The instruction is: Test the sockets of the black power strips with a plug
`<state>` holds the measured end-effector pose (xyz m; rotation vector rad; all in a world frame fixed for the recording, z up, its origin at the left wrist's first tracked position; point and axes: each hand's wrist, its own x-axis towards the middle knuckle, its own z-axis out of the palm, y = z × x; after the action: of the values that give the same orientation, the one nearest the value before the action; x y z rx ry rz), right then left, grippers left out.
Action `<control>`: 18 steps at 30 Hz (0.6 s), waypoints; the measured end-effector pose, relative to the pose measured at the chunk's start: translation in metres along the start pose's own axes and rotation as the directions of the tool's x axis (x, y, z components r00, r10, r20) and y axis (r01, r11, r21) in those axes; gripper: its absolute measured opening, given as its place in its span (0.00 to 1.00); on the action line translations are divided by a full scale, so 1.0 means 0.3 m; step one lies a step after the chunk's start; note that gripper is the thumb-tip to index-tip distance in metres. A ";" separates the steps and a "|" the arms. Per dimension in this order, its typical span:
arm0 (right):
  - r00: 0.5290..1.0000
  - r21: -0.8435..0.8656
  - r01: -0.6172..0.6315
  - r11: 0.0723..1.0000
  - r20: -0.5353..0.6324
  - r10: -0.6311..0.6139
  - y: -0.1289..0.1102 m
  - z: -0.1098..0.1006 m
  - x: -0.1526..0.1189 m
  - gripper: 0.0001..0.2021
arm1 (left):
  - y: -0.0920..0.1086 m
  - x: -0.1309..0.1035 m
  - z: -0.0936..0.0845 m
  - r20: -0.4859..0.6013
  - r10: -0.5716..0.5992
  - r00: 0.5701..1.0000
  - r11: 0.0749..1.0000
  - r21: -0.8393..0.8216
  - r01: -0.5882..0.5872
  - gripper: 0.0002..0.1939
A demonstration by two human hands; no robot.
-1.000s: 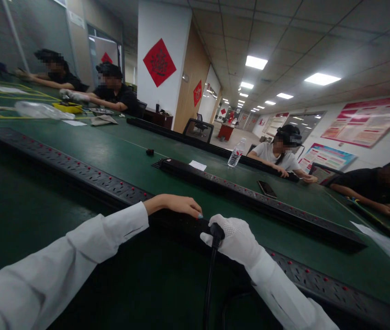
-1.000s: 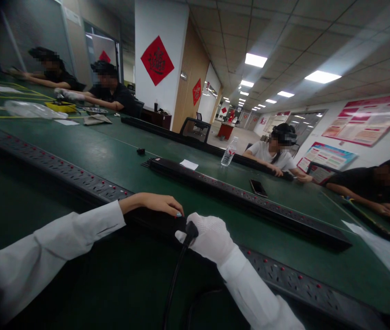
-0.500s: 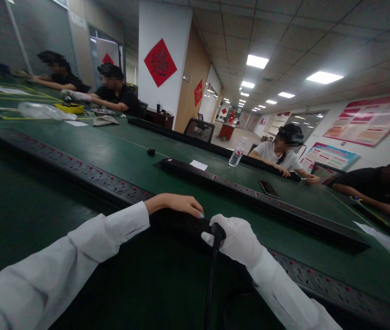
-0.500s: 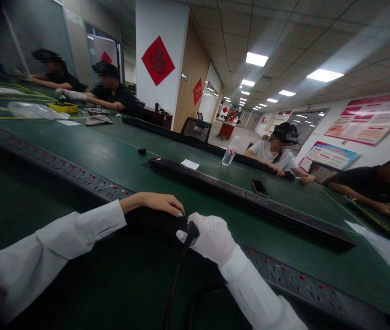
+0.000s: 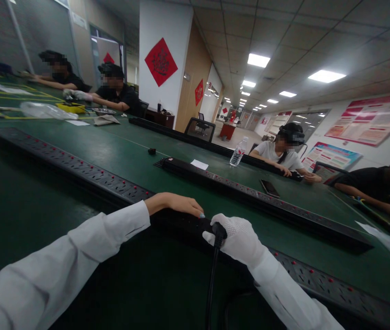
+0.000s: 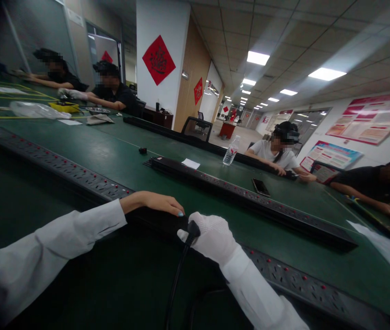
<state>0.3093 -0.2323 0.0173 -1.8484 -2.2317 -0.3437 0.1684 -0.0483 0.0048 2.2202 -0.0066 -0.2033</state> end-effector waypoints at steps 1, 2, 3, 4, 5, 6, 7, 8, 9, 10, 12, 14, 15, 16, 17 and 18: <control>1.000 -0.001 -0.001 1.000 -0.005 0.001 0.000 0.000 0.000 0.15 | 0.000 -0.001 0.000 0.000 0.002 1.000 1.000 0.001 -0.002 0.18; 1.000 -0.001 -0.002 1.000 -0.011 0.002 0.001 0.001 0.000 0.15 | 0.000 -0.001 0.000 0.004 0.002 1.000 1.000 0.000 -0.002 0.18; 1.000 -0.001 -0.001 1.000 -0.014 0.001 0.001 0.001 0.000 0.15 | -0.001 -0.001 -0.001 0.010 -0.001 1.000 1.000 -0.001 0.001 0.18; 1.000 0.000 -0.001 1.000 -0.014 0.001 0.002 0.002 0.000 0.15 | -0.002 -0.001 -0.002 0.017 -0.006 1.000 1.000 -0.002 0.006 0.19; 1.000 0.000 0.000 1.000 -0.014 0.000 0.002 0.003 -0.001 0.15 | -0.004 0.000 -0.003 0.024 -0.013 1.000 1.000 -0.002 0.013 0.19; 1.000 0.000 0.000 1.000 -0.013 0.000 0.003 0.004 -0.001 0.15 | -0.006 0.000 -0.004 0.027 -0.018 0.999 1.000 -0.001 0.018 0.19; 1.000 0.001 0.000 1.000 -0.013 0.000 0.003 0.005 -0.001 0.15 | -0.008 0.001 -0.005 0.027 -0.021 0.999 1.000 0.001 0.021 0.19; 1.000 0.001 -0.001 1.000 -0.016 0.001 0.004 0.006 -0.002 0.15 | -0.010 0.002 -0.005 0.025 -0.022 0.999 1.000 0.005 0.022 0.19; 1.000 0.000 -0.001 1.000 -0.020 0.001 0.004 0.007 -0.002 0.15 | -0.012 0.004 -0.004 0.019 -0.023 1.000 1.000 0.011 0.023 0.19; 1.000 -0.003 0.000 1.000 -0.025 0.000 0.003 0.007 -0.003 0.15 | -0.014 0.005 -0.003 0.015 -0.023 1.000 1.000 0.015 0.023 0.19; 0.999 -0.017 0.008 1.000 -0.032 -0.009 0.000 0.003 -0.004 0.15 | -0.016 0.007 0.000 0.007 -0.026 1.000 0.999 0.021 0.026 0.19; 0.998 -0.070 0.028 0.997 -0.062 -0.032 -0.006 -0.006 -0.006 0.16 | -0.018 0.010 0.003 -0.010 -0.031 0.999 0.999 0.028 0.032 0.19; 0.995 -0.108 0.045 0.993 -0.081 -0.054 -0.010 -0.011 -0.007 0.18 | -0.019 0.010 0.004 -0.020 -0.033 0.999 0.999 0.035 0.033 0.19; 0.992 -0.147 0.063 0.987 -0.100 -0.078 -0.013 -0.016 -0.008 0.20 | -0.020 0.011 0.004 -0.026 -0.033 0.999 0.998 0.043 0.034 0.19; 0.989 -0.183 0.076 0.980 -0.112 -0.098 -0.017 -0.020 -0.009 0.21 | -0.021 0.012 0.004 -0.028 -0.032 0.999 0.998 0.051 0.033 0.19; 0.987 -0.208 0.083 0.975 -0.116 -0.109 -0.020 -0.023 -0.009 0.21 | -0.023 0.012 0.003 -0.026 -0.029 0.999 0.998 0.053 0.030 0.19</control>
<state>0.3042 -0.2382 0.0227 -1.7590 -2.2761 -0.7103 0.1713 -0.0450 -0.0017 2.2769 0.0348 -0.1940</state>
